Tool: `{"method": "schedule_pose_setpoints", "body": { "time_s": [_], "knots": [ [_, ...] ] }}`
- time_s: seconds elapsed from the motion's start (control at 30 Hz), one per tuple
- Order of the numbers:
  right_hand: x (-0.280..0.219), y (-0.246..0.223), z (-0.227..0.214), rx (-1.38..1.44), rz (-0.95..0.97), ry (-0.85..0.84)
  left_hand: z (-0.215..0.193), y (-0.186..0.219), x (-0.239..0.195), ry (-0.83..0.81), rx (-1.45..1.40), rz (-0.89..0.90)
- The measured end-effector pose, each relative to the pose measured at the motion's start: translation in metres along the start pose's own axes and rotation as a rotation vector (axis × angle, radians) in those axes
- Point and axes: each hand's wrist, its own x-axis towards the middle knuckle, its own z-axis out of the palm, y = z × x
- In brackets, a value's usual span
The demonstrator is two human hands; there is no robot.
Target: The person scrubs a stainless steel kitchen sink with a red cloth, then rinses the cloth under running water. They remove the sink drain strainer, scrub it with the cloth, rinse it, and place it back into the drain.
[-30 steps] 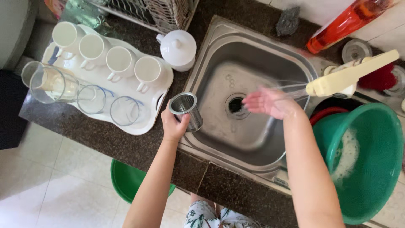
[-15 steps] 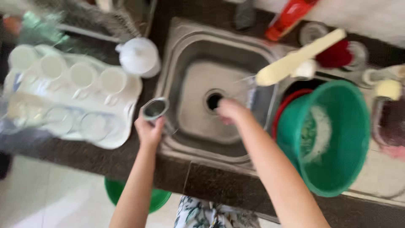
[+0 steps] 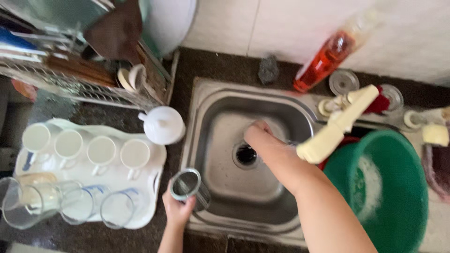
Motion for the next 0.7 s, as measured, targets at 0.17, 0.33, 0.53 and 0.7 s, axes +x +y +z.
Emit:
{"method": "schedule_pose_setpoints", "body": {
  "time_s": [0.17,0.33,0.53,0.7],
  "knots": [
    [0.023,-0.007,-0.028,0.017,-0.015,0.008,-0.002,0.003,0.003,0.005,0.029,-0.025],
    [0.029,0.000,-0.032,0.115,-0.013,-0.008,0.008,0.013,0.013,0.014,0.097,-0.097],
    [-0.021,0.011,-0.036,0.450,-0.013,-0.134,0.053,0.025,0.049,-0.114,0.435,-0.548],
    [-0.120,0.037,-0.016,1.054,-0.176,-0.048,0.141,-0.036,0.076,-0.285,0.245,-0.485]
  ]
}}
